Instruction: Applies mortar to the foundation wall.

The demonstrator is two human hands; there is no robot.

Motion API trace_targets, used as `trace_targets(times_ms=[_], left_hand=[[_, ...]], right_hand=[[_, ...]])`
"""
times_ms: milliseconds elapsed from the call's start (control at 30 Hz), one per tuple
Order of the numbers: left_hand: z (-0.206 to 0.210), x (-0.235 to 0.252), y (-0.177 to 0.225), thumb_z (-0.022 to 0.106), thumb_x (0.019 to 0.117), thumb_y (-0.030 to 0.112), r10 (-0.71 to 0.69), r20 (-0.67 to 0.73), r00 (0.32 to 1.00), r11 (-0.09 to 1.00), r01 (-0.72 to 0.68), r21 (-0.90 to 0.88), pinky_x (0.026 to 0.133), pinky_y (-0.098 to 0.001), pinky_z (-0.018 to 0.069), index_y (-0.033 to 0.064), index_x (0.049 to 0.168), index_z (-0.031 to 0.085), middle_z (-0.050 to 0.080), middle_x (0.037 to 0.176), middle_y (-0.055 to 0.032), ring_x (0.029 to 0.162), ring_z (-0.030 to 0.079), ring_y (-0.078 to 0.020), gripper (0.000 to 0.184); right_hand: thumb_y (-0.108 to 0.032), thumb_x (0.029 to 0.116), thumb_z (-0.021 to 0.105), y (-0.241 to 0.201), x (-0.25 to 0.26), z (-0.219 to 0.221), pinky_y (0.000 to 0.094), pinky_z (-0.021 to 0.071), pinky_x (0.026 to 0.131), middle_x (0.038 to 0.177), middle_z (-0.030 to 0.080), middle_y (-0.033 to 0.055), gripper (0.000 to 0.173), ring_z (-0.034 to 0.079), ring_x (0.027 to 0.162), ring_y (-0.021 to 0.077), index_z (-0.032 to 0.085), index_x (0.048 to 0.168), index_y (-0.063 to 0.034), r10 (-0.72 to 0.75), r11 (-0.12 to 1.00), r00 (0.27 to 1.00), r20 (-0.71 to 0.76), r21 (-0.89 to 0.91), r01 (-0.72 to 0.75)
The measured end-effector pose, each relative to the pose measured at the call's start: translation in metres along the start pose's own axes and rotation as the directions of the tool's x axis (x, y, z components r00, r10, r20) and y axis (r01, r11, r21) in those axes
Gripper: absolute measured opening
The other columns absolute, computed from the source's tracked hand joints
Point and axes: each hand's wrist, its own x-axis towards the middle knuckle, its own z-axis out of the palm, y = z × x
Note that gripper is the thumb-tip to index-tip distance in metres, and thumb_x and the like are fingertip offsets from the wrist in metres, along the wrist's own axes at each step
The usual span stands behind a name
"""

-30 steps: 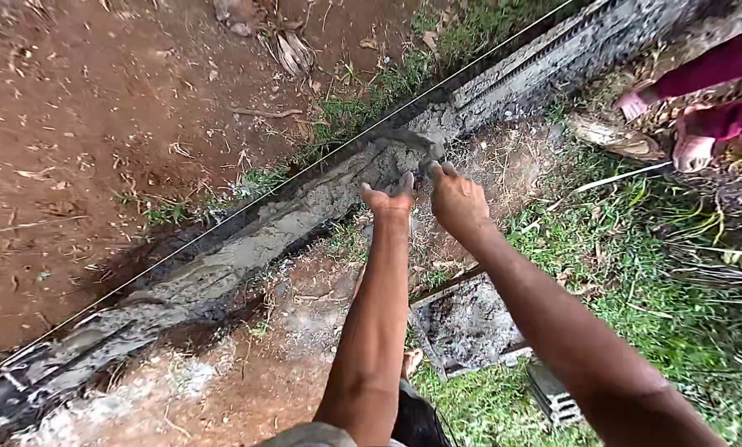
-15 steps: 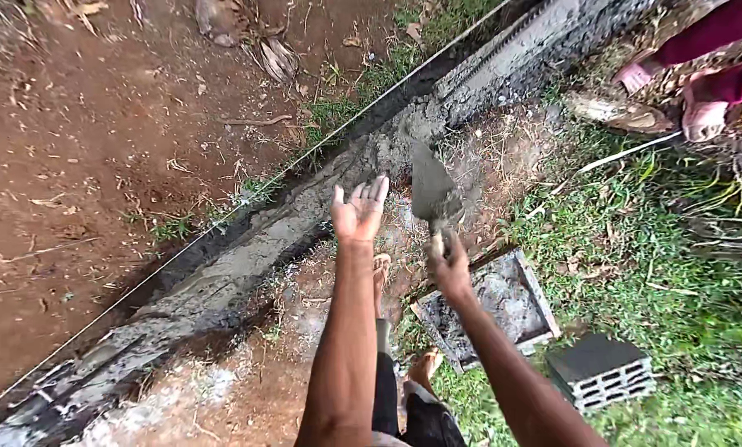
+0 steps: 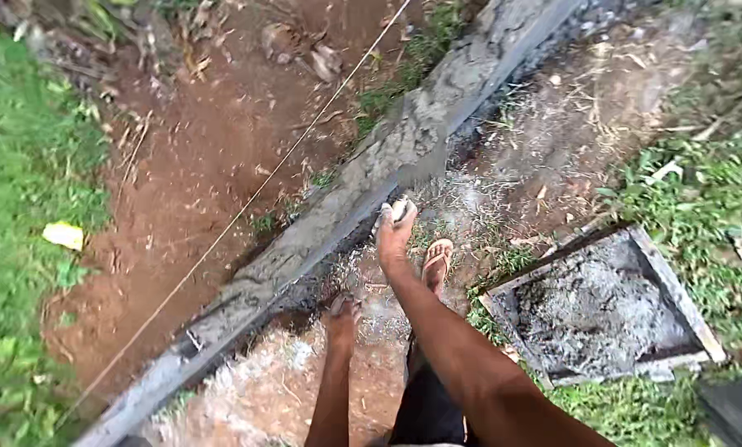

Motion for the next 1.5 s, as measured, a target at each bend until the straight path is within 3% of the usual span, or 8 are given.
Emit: trace_targets(times_ms=[200, 400, 733, 933, 1100, 1233, 1367, 1500], left_hand=[[-0.054, -0.011, -0.148, 0.049, 0.1098, 0.018, -0.085, -0.111, 0.990, 0.992, 0.074, -0.104, 0.094, -0.0495, 0.0582, -0.0012, 0.145, 0.051, 0.060, 0.137, -0.0249, 0.113, 0.067, -0.0335, 0.040], [-0.061, -0.047, -0.283, 0.048, 0.1101, 0.018, -0.228, -0.119, 0.966, 0.965, 0.209, -0.160, 0.094, -0.0519, 0.0574, -0.0029, 0.146, 0.049, 0.055, 0.142, -0.0277, 0.115, 0.066, -0.0374, 0.042], [-0.045, -0.104, -0.403, 0.047, 0.1107, 0.022, -0.443, -0.038, 0.896, 0.848, 0.404, -0.343, 0.090, -0.0542, 0.0573, -0.0036, 0.146, 0.047, 0.053, 0.139, -0.0326, 0.110, 0.066, -0.0419, 0.044], [-0.038, -0.084, -0.381, 0.046, 0.1108, 0.022, -0.378, -0.006, 0.926, 0.860, 0.348, -0.374, 0.090, -0.0533, 0.0576, -0.0023, 0.147, 0.048, 0.054, 0.140, -0.0304, 0.110, 0.067, -0.0398, 0.043], [-0.054, -0.059, -0.354, 0.044, 0.1111, 0.021, -0.288, -0.021, 0.958, 0.891, 0.259, -0.373, 0.091, -0.0521, 0.0582, -0.0011, 0.149, 0.046, 0.055, 0.140, -0.0291, 0.111, 0.067, -0.0382, 0.044], [-0.064, -0.051, -0.335, 0.045, 0.1110, 0.019, -0.277, -0.042, 0.960, 0.906, 0.246, -0.344, 0.089, -0.0496, 0.0589, -0.0005, 0.148, 0.047, 0.055, 0.139, -0.0289, 0.108, 0.068, -0.0361, 0.042], [-0.056, -0.051, -0.309, 0.048, 0.1099, 0.015, -0.259, -0.045, 0.965, 0.942, 0.242, -0.232, 0.086, -0.0497, 0.0591, -0.0014, 0.145, 0.049, 0.057, 0.136, -0.0279, 0.105, 0.069, -0.0355, 0.039], [-0.041, -0.058, -0.246, 0.047, 0.1100, 0.022, -0.017, -0.024, 1.000, 1.000, 0.016, -0.018, 0.098, -0.0527, 0.0545, -0.0049, 0.146, 0.046, 0.056, 0.138, -0.0283, 0.117, 0.062, -0.0358, 0.045]], right_hand=[[-0.027, 0.1053, 0.060, 0.063, -0.024, -0.001, 0.0453, 0.0599, 0.076, 0.120, 0.062, 0.0174, 0.065, 0.068, 0.081, 0.0248, 0.025, 0.159, -0.0166, -0.128, 0.980, 0.990, 0.065, -0.146, 0.136], [-0.025, 0.1047, 0.061, 0.119, -0.046, -0.011, 0.0539, 0.0455, 0.111, 0.148, 0.052, 0.0243, 0.069, 0.056, 0.132, 0.0383, 0.025, 0.160, -0.0059, -0.268, 0.819, 0.934, 0.235, -0.455, 0.349], [-0.024, 0.1037, 0.062, 0.070, -0.062, -0.073, 0.0426, 0.0562, 0.059, 0.096, 0.064, 0.0153, 0.053, 0.061, 0.063, 0.0227, 0.042, 0.151, -0.0133, -0.155, 0.890, 0.900, 0.407, -0.338, 0.306], [-0.025, 0.1025, 0.060, -0.019, -0.004, -0.104, 0.0643, 0.0537, 0.092, 0.133, 0.063, 0.0243, 0.055, 0.067, 0.109, 0.0432, 0.046, 0.153, -0.0073, -0.323, -0.005, 0.677, 0.661, -0.716, 0.698], [-0.026, 0.1040, 0.057, -0.069, 0.040, -0.109, 0.0713, 0.0534, 0.078, 0.137, 0.061, 0.0248, 0.046, 0.067, 0.108, 0.0501, 0.054, 0.148, -0.0123, -0.295, -0.461, 0.489, 0.821, -0.571, 0.679], [-0.021, 0.1010, 0.061, -0.081, 0.028, -0.126, 0.0668, 0.0555, 0.080, 0.131, 0.065, 0.0241, 0.043, 0.069, 0.107, 0.0469, 0.059, 0.143, -0.0105, -0.270, -0.490, 0.375, 0.887, -0.462, 0.740], [-0.023, 0.1012, 0.061, -0.077, 0.023, -0.138, 0.0683, 0.0542, 0.086, 0.141, 0.060, 0.0221, 0.048, 0.067, 0.111, 0.0469, 0.056, 0.148, -0.0123, -0.179, -0.374, 0.587, 0.790, -0.606, 0.702], [-0.024, 0.0981, 0.068, -0.041, -0.028, -0.229, 0.0618, 0.0520, 0.099, 0.135, 0.062, 0.0271, 0.070, 0.066, 0.115, 0.0437, 0.038, 0.157, -0.0041, -0.044, 0.127, 0.849, 0.527, -0.840, 0.528]])
